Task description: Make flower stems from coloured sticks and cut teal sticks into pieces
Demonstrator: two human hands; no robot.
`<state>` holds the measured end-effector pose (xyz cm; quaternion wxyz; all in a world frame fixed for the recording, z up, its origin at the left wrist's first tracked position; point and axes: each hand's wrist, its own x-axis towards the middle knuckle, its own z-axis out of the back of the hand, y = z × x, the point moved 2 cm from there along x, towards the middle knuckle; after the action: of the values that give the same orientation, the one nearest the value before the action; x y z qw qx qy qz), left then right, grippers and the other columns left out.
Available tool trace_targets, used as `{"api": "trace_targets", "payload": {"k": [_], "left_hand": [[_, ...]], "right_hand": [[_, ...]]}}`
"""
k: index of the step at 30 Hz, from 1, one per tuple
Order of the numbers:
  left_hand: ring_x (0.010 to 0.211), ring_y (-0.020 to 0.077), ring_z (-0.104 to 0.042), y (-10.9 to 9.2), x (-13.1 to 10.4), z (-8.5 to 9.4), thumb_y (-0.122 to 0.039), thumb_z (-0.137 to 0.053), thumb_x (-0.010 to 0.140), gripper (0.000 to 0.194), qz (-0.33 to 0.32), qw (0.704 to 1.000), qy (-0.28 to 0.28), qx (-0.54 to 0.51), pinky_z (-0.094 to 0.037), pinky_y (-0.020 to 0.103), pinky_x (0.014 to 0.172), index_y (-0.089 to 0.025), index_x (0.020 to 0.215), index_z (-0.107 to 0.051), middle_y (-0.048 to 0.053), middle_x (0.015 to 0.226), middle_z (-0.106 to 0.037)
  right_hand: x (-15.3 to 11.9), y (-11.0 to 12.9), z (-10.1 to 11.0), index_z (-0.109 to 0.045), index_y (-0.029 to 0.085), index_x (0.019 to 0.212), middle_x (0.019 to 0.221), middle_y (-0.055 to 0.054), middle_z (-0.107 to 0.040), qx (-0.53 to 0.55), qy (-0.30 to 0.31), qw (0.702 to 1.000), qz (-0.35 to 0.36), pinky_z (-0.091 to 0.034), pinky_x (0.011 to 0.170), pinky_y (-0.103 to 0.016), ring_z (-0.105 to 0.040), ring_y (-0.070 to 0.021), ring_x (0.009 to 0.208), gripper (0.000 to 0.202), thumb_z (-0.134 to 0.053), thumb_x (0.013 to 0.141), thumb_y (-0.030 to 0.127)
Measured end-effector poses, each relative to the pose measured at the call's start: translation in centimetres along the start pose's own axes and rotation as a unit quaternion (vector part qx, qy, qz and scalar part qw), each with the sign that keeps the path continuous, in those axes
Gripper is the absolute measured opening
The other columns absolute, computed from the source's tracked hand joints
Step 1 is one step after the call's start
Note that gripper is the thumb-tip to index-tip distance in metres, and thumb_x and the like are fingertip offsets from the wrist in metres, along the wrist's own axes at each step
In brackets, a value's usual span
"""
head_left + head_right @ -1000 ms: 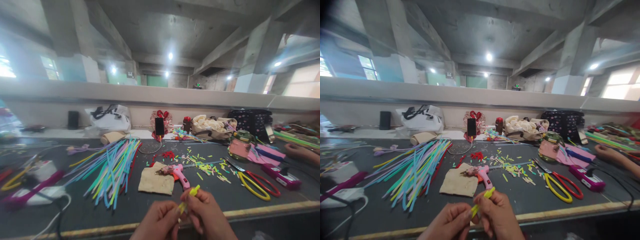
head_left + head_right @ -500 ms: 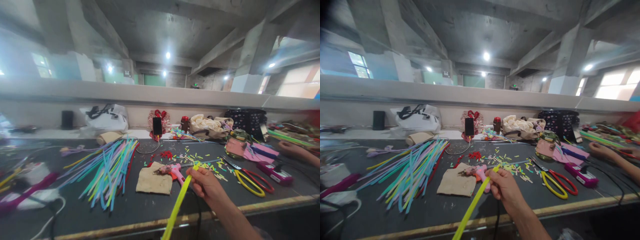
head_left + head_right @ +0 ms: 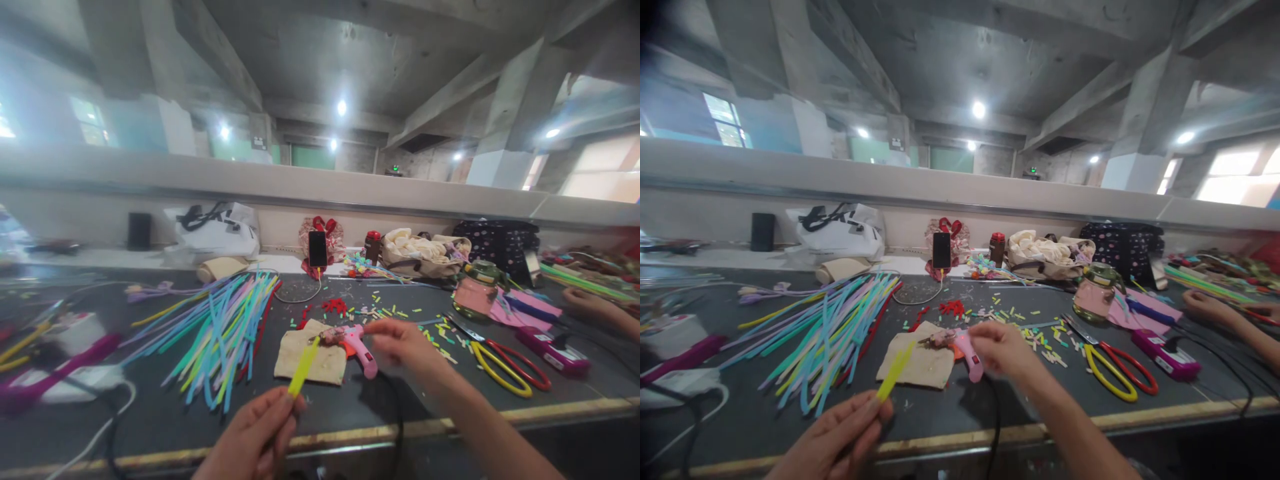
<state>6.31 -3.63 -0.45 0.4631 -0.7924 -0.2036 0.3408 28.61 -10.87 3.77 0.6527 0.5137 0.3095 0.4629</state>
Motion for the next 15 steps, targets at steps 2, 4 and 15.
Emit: {"api": "trace_targets", "payload": {"k": [2,4,15], "left_hand": [[0.028,-0.0013,-0.018,-1.2,0.5,1.0,-0.047,-0.062,0.059,0.033,-0.047,0.998,-0.023,0.027,-0.012,0.010,0.030,-0.016,0.069,-0.056,-0.008,0.038,-0.040],[0.029,0.0011,-0.027,-2.7,1.1,1.8,-0.045,-0.059,0.061,0.031,-0.084,0.990,-0.056,0.096,-0.015,0.011,0.029,-0.016,0.072,-0.056,-0.005,0.045,-0.049],[0.059,0.0169,-0.054,-7.8,4.7,1.5,-0.027,-0.033,0.078,0.024,-0.205,0.701,-0.200,0.653,-0.030,0.025,0.053,-0.019,0.063,-0.049,0.003,0.059,-0.057]], "right_hand": [[1.2,-0.9,3.4,-0.060,0.014,0.086,0.054,0.003,-0.052,-0.149,-0.088,0.985,0.014,-0.028,0.039,-0.018,-0.041,-0.0066,0.040,0.028,-0.048,0.070,0.033],[2.0,-2.1,5.6,-0.062,0.013,0.081,0.055,0.001,-0.054,-0.197,-0.107,0.974,0.014,-0.031,0.042,-0.021,-0.044,-0.0090,0.043,0.027,-0.047,0.070,0.033],[0.6,-2.5,0.7,-0.063,0.019,0.087,0.074,-0.002,-0.064,-0.328,-0.019,0.942,0.063,-0.035,0.057,-0.023,-0.054,-0.0148,0.064,0.028,-0.050,0.069,0.036]]}}
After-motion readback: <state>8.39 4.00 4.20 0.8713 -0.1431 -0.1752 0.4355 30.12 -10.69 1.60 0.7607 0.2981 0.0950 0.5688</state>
